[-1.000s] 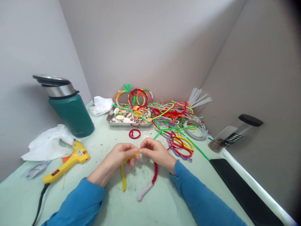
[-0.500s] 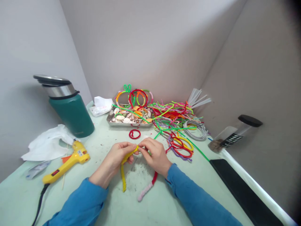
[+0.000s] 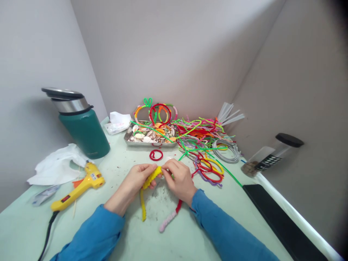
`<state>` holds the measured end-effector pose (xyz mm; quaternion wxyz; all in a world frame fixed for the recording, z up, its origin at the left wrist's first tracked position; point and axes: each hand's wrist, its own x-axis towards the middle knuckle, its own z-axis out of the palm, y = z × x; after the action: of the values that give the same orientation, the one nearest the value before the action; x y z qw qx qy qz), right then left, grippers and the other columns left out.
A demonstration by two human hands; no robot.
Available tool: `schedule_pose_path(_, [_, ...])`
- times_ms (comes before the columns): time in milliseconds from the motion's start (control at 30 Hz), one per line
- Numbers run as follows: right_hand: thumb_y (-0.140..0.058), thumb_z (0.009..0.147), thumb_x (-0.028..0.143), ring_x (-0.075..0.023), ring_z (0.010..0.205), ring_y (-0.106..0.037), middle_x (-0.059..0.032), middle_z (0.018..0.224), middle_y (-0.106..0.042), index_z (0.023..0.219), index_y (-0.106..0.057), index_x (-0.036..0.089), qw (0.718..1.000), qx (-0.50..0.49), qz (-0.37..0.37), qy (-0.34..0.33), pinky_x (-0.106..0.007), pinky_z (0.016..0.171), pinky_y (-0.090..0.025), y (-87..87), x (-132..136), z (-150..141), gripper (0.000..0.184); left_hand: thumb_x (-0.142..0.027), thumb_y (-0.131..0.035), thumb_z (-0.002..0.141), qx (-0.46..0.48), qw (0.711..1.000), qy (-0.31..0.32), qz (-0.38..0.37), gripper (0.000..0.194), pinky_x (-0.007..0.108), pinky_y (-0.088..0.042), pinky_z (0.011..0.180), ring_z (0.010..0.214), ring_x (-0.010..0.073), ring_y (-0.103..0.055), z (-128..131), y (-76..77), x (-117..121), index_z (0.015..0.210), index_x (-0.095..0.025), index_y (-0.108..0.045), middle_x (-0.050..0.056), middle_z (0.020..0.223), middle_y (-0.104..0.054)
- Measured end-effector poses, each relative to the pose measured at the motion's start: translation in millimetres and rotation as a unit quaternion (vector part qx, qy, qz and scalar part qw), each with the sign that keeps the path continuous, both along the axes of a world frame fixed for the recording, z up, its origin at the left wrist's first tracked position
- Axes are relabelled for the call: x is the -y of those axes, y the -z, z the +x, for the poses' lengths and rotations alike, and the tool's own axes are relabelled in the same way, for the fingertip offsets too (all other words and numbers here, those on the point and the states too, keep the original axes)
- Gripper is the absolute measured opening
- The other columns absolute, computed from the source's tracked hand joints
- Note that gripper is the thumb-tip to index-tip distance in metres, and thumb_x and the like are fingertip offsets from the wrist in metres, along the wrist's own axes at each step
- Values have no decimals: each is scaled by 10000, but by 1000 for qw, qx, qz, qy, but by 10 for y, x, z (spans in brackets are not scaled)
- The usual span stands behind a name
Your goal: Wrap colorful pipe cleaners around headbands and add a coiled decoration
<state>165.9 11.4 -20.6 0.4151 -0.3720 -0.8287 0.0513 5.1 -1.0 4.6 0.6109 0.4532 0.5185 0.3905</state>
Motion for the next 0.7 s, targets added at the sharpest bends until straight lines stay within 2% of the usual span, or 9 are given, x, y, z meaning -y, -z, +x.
schedule_pose_path(133, [-454,859,189,-164,767,-529,-53,804,-587,823,-556,168,999,-34,-13,31,-285,712,-397,26,-18,17,110,-464,-617,696,-18,1000,17,5,383,195,-382,426,436,89,-511,-17,25,-23,834,-106,-632,12,568,-601])
schedule_pose_path(233, [-458,860,192,-163,782,-538,-51,822,-592,841,-564,172,999,-33,-19,23,-279,722,-405,33,-28,19,109,-422,-654,659,-60,997,25,31,311,187,-345,402,395,75,-468,-41,61,-49,738,-126,-600,-16,513,-569])
schedule_pose_path(300, [-448,867,188,-164,811,-545,-55,858,-598,881,-569,174,999,-31,-23,19,-278,740,-410,35,-37,24,123,-422,-616,682,-94,994,14,59,284,189,-314,380,355,71,-418,-54,89,-66,662,-144,-562,-45,433,-505])
schedule_pose_path(433, [-430,874,179,-174,868,-547,-63,899,-599,928,-568,174,999,-42,-17,28,-288,785,-411,56,-59,47,148,-410,-542,731,-156,976,-29,150,258,202,-301,383,349,79,-399,-71,106,-64,626,-176,-517,-63,421,-479])
schedule_pose_path(500, [-428,874,172,-178,870,-550,-63,894,-600,923,-570,174,998,-49,-9,32,-293,790,-410,68,-63,56,150,-393,-522,746,-193,962,-42,189,240,206,-323,418,379,87,-431,-99,70,-28,633,-181,-524,-58,443,-505])
schedule_pose_path(600, [-436,869,169,-182,862,-556,-65,885,-598,916,-570,172,998,-57,-1,30,-291,778,-412,53,-38,56,142,-380,-486,771,-274,934,-64,219,233,216,-356,474,438,105,-487,-224,-64,104,657,-186,-548,-39,495,-557])
schedule_pose_path(667, [-443,867,171,-181,860,-556,-63,885,-597,916,-570,174,998,-59,3,22,-289,776,-411,11,4,49,136,-379,-447,801,-352,904,-89,227,236,229,-375,521,527,130,-547,-384,-183,253,721,-194,-570,-11,593,-616])
schedule_pose_path(700, [-444,867,173,-180,859,-555,-63,887,-597,916,-569,176,998,-60,5,17,-289,777,-409,-18,31,43,134,-376,-430,814,-408,876,-115,230,242,239,-380,549,587,148,-568,-487,-236,341,740,-198,-575,5,638,-630])
